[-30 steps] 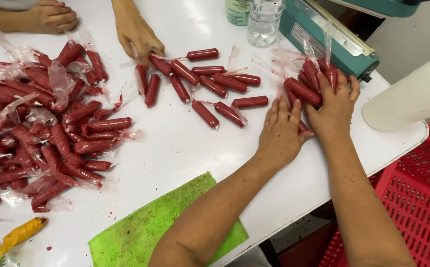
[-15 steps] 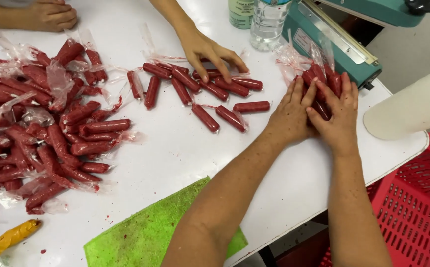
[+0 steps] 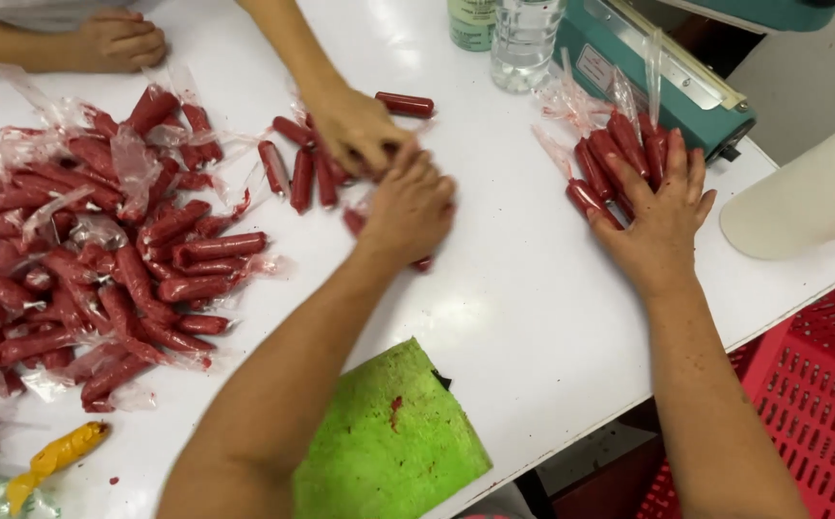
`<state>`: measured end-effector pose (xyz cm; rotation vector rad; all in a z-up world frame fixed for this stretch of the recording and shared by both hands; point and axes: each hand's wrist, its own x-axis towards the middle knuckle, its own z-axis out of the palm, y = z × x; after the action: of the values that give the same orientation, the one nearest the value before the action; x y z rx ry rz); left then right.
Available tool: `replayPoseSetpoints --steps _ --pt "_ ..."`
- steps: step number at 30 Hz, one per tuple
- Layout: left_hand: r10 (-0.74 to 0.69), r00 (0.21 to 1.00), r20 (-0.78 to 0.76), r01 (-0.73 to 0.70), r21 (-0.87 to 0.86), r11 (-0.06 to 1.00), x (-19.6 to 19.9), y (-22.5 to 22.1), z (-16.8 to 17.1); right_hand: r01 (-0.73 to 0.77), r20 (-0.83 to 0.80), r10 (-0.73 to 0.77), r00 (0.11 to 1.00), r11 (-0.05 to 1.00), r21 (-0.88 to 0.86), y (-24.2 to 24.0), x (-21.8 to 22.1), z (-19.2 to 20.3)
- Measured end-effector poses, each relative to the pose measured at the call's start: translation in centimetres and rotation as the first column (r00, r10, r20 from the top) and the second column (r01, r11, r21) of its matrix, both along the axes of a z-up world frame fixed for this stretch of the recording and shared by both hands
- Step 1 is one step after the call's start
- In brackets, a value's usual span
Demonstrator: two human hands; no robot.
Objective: The person repeatedly picks up small red sausages, places them into clear plastic bags, and ties the bags closed by hand. The person then places the tied bags onto a pile on the table. Another person is visible in the background performing a similar task.
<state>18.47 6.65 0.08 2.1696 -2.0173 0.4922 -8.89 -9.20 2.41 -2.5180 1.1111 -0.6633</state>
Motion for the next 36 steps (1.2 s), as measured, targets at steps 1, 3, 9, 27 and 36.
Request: replayPoseSetpoints --steps 1,3,9,27,36 --pt "0.021 0.999 0.048 -0.025 0.084 0.996 0.8 2.0 1.3 0.001 0.000 -0.001 1.000 1.000 0.004 0.1 0.1 0.4" --pt "0.034 0.995 0.094 -0.050 0.180 0.982 2.3 5.8 3.0 0.004 -0.005 -0.004 1.000 1.000 0.022 0.6 0.0 0.6" --pt "0.063 0.964 0.259 -0.077 0.044 0.996 5.7 13.0 3.9 -0.016 -0.004 0.017 1.000 1.000 0.014 1.2 0.5 1.4" --pt "0.497 0.762 -0.415 -0.308 0.443 0.842 -7.6 14.4 9.0 -0.159 0.359 0.487 0.796 0.741 -0.652 -1.9 -1.1 -5.2" --pt "0.773 0.391 -0.500 -0.712 0.367 0.598 -1.3 16.6 6.8 -0.212 0.283 0.490 0.824 0.731 -0.649 -1.2 -0.3 -5.1"
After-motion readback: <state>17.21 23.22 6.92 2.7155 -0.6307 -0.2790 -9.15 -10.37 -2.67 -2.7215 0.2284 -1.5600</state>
